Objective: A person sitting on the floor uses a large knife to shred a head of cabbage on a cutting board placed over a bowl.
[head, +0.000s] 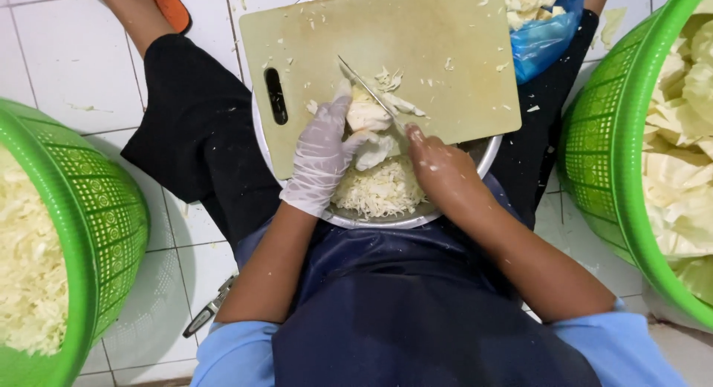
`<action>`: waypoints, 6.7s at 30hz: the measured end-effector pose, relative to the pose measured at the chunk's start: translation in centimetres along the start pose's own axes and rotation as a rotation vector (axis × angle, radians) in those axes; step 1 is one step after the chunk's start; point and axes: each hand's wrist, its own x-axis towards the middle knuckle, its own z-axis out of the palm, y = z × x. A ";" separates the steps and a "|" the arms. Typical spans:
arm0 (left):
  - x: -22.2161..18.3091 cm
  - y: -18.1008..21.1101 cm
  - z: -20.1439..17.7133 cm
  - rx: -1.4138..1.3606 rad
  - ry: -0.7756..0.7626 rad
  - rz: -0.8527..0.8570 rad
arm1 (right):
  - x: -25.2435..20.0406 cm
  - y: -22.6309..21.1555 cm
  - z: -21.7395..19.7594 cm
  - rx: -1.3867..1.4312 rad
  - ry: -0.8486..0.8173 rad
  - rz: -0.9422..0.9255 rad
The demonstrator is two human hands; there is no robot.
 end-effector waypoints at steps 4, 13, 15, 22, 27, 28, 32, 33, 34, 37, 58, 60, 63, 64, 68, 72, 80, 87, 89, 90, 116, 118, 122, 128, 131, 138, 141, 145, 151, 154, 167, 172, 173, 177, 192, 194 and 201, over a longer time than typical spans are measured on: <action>-0.1 -0.4 0.3 0.047 0.022 0.004 | 2.4 1.0 2.0 0.151 -0.024 0.047; -0.3 -1.2 1.2 0.082 0.129 0.100 | 2.0 0.2 3.6 0.020 0.017 0.076; -1.0 -1.2 1.5 0.032 0.158 0.108 | 1.9 -0.2 3.1 0.077 0.058 0.063; -5.8 -1.7 5.3 0.472 0.171 0.289 | 2.6 1.5 5.9 0.074 0.068 0.015; -4.5 -3.0 4.9 0.288 0.293 0.359 | 2.7 3.2 5.0 0.327 -0.051 0.099; -4.2 -2.0 3.3 0.290 0.295 0.365 | 2.6 2.9 4.4 0.327 -0.045 0.101; -1.4 -0.1 0.9 0.395 0.585 0.426 | 1.5 1.9 3.1 0.398 -0.082 0.152; 0.5 -0.2 0.8 0.546 0.704 0.516 | 1.9 1.9 2.6 0.411 -0.075 0.165; 0.8 -0.7 1.5 0.548 0.709 0.515 | 1.9 1.9 2.9 0.408 -0.072 0.161; 1.4 -1.1 2.6 0.572 0.631 0.526 | 1.6 2.4 3.3 0.425 -0.058 0.169; 1.7 0.6 0.8 -0.257 0.044 -0.253 | -1.6 0.4 -2.6 0.308 -0.013 0.215; 1.8 1.3 0.2 -0.522 0.233 -0.175 | -1.7 0.2 -3.1 0.412 -0.006 0.234; 1.9 0.1 -0.5 -0.400 0.371 0.059 | -1.8 0.0 -4.7 0.437 0.042 0.272; 2.1 0.0 -0.4 -0.399 0.371 0.060 | -1.8 0.1 -4.9 0.438 0.044 0.271; 1.9 -2.0 1.0 0.266 0.393 0.487 | -1.8 -0.1 -4.1 0.415 0.052 0.255; 0.3 0.8 -1.4 -0.053 0.257 0.299 | -1.7 -1.0 -2.2 0.304 0.039 0.162; 1.3 -0.1 1.9 -0.692 0.186 -0.404 | -1.4 -2.3 -3.7 0.174 -0.035 0.123; 1.2 0.7 1.9 -0.795 0.200 -0.554 | 0.8 -0.9 1.2 0.208 -0.095 0.126; 1.4 1.3 1.6 -0.839 0.211 -0.575 | 1.4 -1.1 1.8 0.200 -0.058 0.124; 1.5 1.7 1.4 -0.885 0.220 -0.590 | 1.6 -1.2 2.0 0.190 -0.016 0.127; 1.2 1.3 1.9 -0.928 0.247 -0.579 | 1.9 -1.4 5.3 0.255 -0.153 0.179; 1.9 0.7 2.1 -0.976 0.253 -0.567 | 2.2 -1.2 4.9 0.256 -0.138 0.185; 1.6 1.4 2.2 -0.979 0.328 -0.583 | 1.2 -2.1 2.0 0.261 -0.063 0.151; 1.0 1.1 3.1 -0.713 0.293 -0.595 | 1.8 -3.0 1.4 0.321 -0.053 0.202; 0.4 0.5 3.2 -0.769 0.343 -0.556 | 1.9 -1.5 0.4 0.486 -0.133 0.267; 0.3 1.6 1.8 -0.759 0.364 -0.486 | 0.7 3.9 -2.5 0.412 -0.043 0.289; 0.0 1.5 1.9 -0.707 0.350 -0.507 | -1.7 0.5 -5.3 0.246 0.116 0.164; 0.2 1.7 1.8 -0.702 0.309 -0.554 | -3.2 -2.3 -4.1 0.130 0.062 0.117; 0.5 1.0 2.1 -0.771 0.305 -0.567 | -2.5 -2.7 -2.2 0.155 0.025 0.096; 0.7 0.2 3.0 -0.974 0.325 -0.579 | -1.8 -3.2 -2.7 0.228 -0.072 0.130; 0.6 4.1 1.5 -1.050 0.376 -0.576 | 1.0 -3.9 -2.3 0.569 -0.218 0.346; 1.2 4.6 1.5 -1.050 0.375 -0.651 | -0.8 -1.9 -2.3 0.523 -0.127 0.286; 1.4 4.7 1.7 -1.068 0.365 -0.680 | -1.4 -2.5 -2.6 0.398 -0.071 0.247; 2.1 3.9 2.6 -1.089 0.346 -0.760 | -1.5 -2.1 -0.9 0.233 -0.014 0.141; 1.8 2.6 2.5 -1.107 0.305 -0.713 | 1.9 -2.5 1.0 0.361 -0.154 0.147; 1.0 3.1 1.2 -1.101 0.303 -0.746 | 1.2 -3.5 0.5 0.343 -0.168 0.118; -0.2 1.1 1.3 -1.057 0.315 -0.771 | 1.7 -4.2 2.1 0.302 -0.177 0.102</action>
